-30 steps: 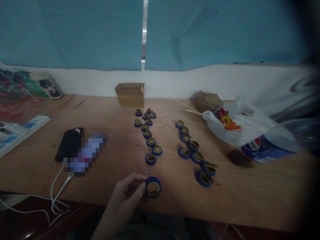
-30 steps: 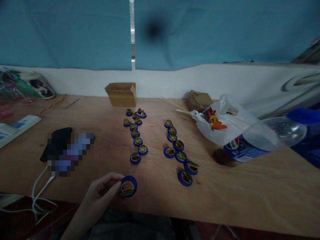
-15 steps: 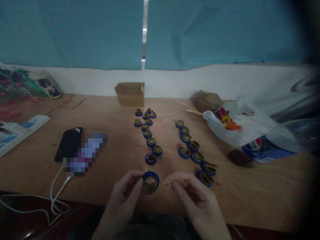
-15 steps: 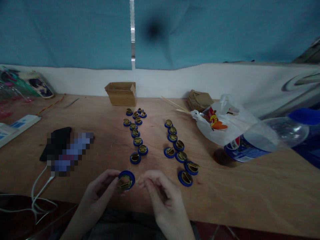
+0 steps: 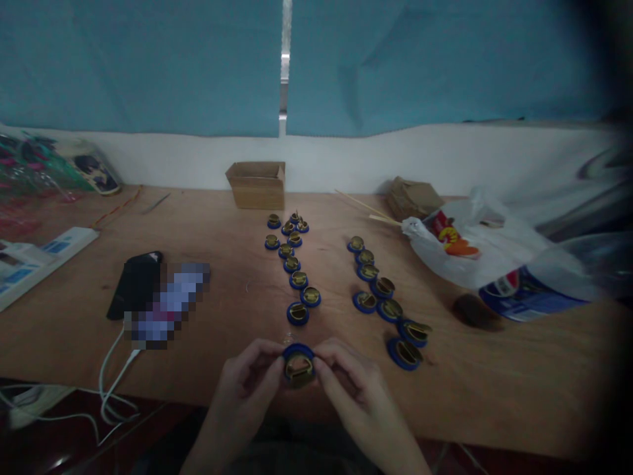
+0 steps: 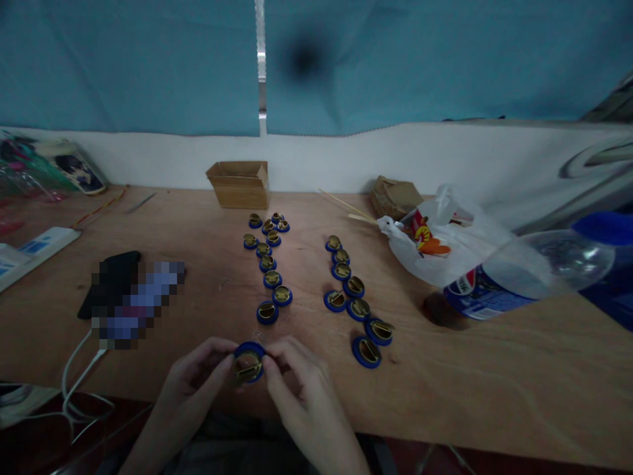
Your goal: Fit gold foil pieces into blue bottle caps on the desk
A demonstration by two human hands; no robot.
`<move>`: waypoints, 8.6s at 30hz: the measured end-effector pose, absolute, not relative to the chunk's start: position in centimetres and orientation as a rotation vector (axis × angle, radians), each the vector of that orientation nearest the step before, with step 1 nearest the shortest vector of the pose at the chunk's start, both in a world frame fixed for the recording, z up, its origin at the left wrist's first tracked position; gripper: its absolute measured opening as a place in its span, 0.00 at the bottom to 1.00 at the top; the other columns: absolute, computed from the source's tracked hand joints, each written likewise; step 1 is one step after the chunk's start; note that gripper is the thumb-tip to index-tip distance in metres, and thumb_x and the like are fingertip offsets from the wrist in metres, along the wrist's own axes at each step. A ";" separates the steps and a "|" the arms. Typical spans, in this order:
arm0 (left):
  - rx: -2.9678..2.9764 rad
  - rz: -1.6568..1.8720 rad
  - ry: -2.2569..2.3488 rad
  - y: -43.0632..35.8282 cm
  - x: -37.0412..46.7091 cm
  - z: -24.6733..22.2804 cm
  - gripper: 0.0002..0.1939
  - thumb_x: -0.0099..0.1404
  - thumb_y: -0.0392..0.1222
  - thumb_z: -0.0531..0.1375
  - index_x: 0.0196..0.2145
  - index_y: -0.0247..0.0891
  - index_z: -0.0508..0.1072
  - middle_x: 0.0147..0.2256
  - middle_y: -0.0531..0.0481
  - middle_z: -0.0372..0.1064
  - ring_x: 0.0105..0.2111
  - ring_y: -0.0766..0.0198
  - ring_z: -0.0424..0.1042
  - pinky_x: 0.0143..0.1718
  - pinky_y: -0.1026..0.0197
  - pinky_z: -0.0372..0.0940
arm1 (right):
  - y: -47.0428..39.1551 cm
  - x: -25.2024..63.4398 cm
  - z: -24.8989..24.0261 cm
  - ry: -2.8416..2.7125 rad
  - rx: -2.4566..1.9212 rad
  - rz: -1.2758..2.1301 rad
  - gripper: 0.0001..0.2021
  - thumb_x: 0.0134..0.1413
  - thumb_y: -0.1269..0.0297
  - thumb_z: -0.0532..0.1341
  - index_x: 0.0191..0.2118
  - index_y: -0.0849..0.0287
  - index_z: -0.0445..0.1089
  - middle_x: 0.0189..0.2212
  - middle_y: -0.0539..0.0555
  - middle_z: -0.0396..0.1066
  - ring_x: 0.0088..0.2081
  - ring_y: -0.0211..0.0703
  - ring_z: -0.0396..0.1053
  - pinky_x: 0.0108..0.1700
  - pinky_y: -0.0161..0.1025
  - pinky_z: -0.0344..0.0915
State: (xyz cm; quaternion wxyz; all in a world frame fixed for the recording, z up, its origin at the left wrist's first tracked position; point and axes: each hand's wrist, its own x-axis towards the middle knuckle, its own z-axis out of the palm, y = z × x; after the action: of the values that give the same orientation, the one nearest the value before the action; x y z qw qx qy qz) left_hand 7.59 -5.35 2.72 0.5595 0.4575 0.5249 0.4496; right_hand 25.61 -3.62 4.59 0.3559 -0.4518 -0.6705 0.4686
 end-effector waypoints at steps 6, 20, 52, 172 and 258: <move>1.072 1.062 1.274 -5.2 7.9 3.0 0.09 0.64 0.44 0.60 0.36 0.36 0.75 0.30 0.48 0.78 0.29 0.64 0.76 0.31 0.66 0.69 | -3.6 25.0 3.8 -1.622 -1.242 1.236 0.11 0.65 0.63 0.54 0.34 0.58 0.70 0.29 0.50 0.71 0.33 0.39 0.69 0.35 0.34 0.63; 0.994 1.111 1.150 -5.0 8.3 2.9 0.13 0.61 0.44 0.63 0.44 0.37 0.74 0.41 0.43 0.79 0.39 0.57 0.78 0.41 0.60 0.72 | -4.0 24.8 3.3 -1.590 -1.151 1.341 0.11 0.66 0.65 0.52 0.49 0.55 0.67 0.32 0.50 0.72 0.32 0.38 0.70 0.36 0.33 0.68; 1.288 1.354 1.578 -6.0 4.0 0.0 0.22 0.56 0.36 0.67 0.48 0.41 0.69 0.47 0.47 0.72 0.48 0.57 0.72 0.50 0.58 0.69 | -2.9 21.4 1.1 -2.035 -1.696 0.881 0.08 0.55 0.67 0.63 0.42 0.59 0.67 0.37 0.57 0.74 0.40 0.53 0.71 0.40 0.45 0.66; 1.391 1.376 1.243 -6.9 9.2 1.9 0.21 0.61 0.31 0.60 0.51 0.47 0.72 0.46 0.51 0.77 0.44 0.63 0.77 0.46 0.65 0.72 | -4.3 22.9 3.9 -1.319 -1.174 1.342 0.13 0.61 0.58 0.58 0.27 0.57 0.64 0.23 0.47 0.60 0.27 0.37 0.59 0.30 0.34 0.56; 2.294 0.469 1.624 13.7 3.3 3.0 0.12 0.56 0.43 0.64 0.39 0.37 0.75 0.38 0.45 0.75 0.39 0.53 0.73 0.41 0.58 0.65 | -5.7 29.0 2.6 -1.717 -1.373 0.957 0.06 0.63 0.64 0.54 0.40 0.55 0.68 0.29 0.49 0.68 0.32 0.41 0.69 0.33 0.35 0.64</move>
State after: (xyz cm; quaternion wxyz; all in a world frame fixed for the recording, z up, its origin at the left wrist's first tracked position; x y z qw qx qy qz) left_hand 3.31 13.71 3.02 0.1452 0.7965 0.5639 0.1630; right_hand 29.02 -5.66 2.60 0.3635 -0.5335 -0.6671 0.3717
